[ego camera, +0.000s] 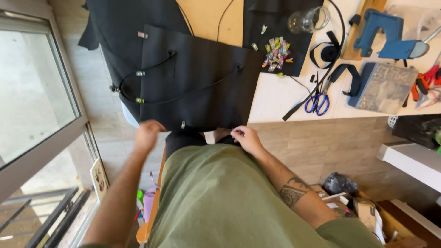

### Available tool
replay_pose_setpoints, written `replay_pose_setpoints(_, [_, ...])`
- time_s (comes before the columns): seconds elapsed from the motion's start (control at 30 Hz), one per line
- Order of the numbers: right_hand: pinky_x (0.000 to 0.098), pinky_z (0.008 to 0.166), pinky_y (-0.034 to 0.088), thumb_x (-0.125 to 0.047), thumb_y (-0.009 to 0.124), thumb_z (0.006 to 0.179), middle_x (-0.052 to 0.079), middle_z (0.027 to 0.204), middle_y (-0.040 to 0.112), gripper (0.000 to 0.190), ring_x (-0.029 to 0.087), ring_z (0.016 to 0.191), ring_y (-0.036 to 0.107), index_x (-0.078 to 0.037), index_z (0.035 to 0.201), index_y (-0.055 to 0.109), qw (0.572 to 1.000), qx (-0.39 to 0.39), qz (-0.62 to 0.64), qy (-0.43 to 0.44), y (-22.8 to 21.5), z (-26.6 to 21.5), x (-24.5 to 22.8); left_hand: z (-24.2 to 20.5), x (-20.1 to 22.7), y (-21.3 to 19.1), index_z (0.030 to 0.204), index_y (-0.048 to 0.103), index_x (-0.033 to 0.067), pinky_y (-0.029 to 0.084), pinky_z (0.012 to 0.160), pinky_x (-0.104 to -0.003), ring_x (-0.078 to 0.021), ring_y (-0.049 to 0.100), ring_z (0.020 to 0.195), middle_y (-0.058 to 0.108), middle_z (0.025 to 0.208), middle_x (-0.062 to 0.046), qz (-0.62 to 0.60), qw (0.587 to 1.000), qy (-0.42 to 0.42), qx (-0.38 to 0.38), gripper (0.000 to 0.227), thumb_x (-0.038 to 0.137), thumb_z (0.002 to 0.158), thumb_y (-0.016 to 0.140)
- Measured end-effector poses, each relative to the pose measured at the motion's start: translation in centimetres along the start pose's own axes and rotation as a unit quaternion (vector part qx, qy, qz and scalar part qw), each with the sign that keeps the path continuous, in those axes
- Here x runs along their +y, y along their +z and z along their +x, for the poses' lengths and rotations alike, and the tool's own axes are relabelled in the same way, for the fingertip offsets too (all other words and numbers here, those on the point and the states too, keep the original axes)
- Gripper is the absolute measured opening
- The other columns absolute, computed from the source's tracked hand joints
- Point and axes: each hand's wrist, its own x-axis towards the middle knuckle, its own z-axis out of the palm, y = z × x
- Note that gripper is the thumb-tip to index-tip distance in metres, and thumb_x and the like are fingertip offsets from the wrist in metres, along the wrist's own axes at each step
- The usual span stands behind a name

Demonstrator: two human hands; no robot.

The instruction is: Attaching a strap to a leather bag, including trimming the leather edge with scissors and aligning the strap.

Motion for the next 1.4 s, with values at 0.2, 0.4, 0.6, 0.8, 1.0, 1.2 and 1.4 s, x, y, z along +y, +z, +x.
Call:
replay_pose_setpoints(0.2, [0.0435,0.084,0.058,-0.029,0.072,0.096,0.018,0.096,0.077,0.028,0.034,0.092,0.075,-0.009,0.115,0.078,0.978,0.135,-0.072,-0.141,-5.1,4.2,-7.1,-2.5,1.8,8.4,0.117,0.078,0.0158,0.058,0.089,-0.045,-0.0292,0.074,0.106,0.079,0.107,-0.008,0.139,0.984,-0.073,-0.089,0.035,0.040,0.096,0.065])
replay_pose_setpoints(0.4, [0.0486,0.093,0.054,-0.001,0.066,0.094,0.020,0.109,0.075,0.027,0.041,0.103,0.069,-0.005,0.119,0.076,0.849,0.325,-0.165,-0.382,-12.9,16.8,-12.0,-4.2,3.2,10.5,0.110,0.076,0.0051,0.053,0.088,-0.048,-0.0335,0.070,0.100,0.073,0.090,-0.016,-0.078,0.979,-0.188,0.033,0.041,0.042,0.104,0.059])
replay_pose_setpoints(0.6, [0.0392,0.089,0.058,-0.010,0.076,0.089,-0.001,0.097,0.065,0.019,0.028,0.096,0.070,-0.023,0.102,0.078,0.837,0.246,-0.365,-0.326,-15.3,25.1,-12.1,-4.0,1.1,12.3,0.094,0.075,0.0069,0.054,0.087,-0.050,-0.0424,0.070,0.102,0.075,0.088,-0.019,-0.051,0.985,-0.159,0.044,0.044,0.043,0.107,0.053])
replay_pose_setpoints(0.8, [0.0405,0.083,0.058,-0.010,0.079,0.089,-0.004,0.098,0.061,0.012,0.027,0.093,0.070,-0.017,0.089,0.069,0.829,0.306,-0.346,-0.316,-15.6,22.0,-14.6,-4.0,1.5,14.4,0.110,0.074,0.0113,0.056,0.088,-0.047,-0.0344,0.072,0.099,0.076,0.090,-0.012,-0.068,0.949,-0.190,0.241,0.022,0.028,0.100,0.063])
replay_pose_setpoints(1.0, [0.0436,0.094,0.048,0.001,0.073,0.086,0.011,0.099,0.070,0.012,0.034,0.102,0.065,-0.009,0.086,0.067,0.843,0.180,-0.219,-0.457,-8.5,12.6,-11.7,-3.5,2.2,16.2,0.105,0.078,0.0169,0.055,0.091,-0.043,-0.0314,0.072,0.102,0.076,0.094,-0.008,-0.114,0.933,-0.177,0.293,0.017,0.022,0.102,0.062])
replay_pose_setpoints(1.2, [0.0421,0.096,0.053,-0.001,0.071,0.087,0.012,0.110,0.073,0.010,0.033,0.111,0.068,-0.008,0.094,0.069,0.897,0.038,-0.185,-0.401,-3.0,4.6,-3.8,-2.2,0.5,17.5,0.095,0.076,0.0249,0.056,0.081,-0.034,-0.0210,0.073,0.088,0.076,0.084,0.002,-0.168,0.911,-0.211,0.312,0.016,0.022,0.102,0.062])
replay_pose_setpoints(1.4, [0.0411,0.095,0.055,-0.008,0.067,0.089,0.006,0.122,0.072,0.004,0.027,0.121,0.066,-0.012,0.091,0.067,0.830,-0.022,-0.328,-0.450,-5.7,4.0,-1.3,-1.7,-0.3,17.8,0.112,0.065,-0.0046,0.044,0.038,-0.019,-0.0086,0.051,0.040,0.074,0.078,-0.014,-0.450,0.847,-0.151,0.238,0.017,0.009,0.105,0.057])
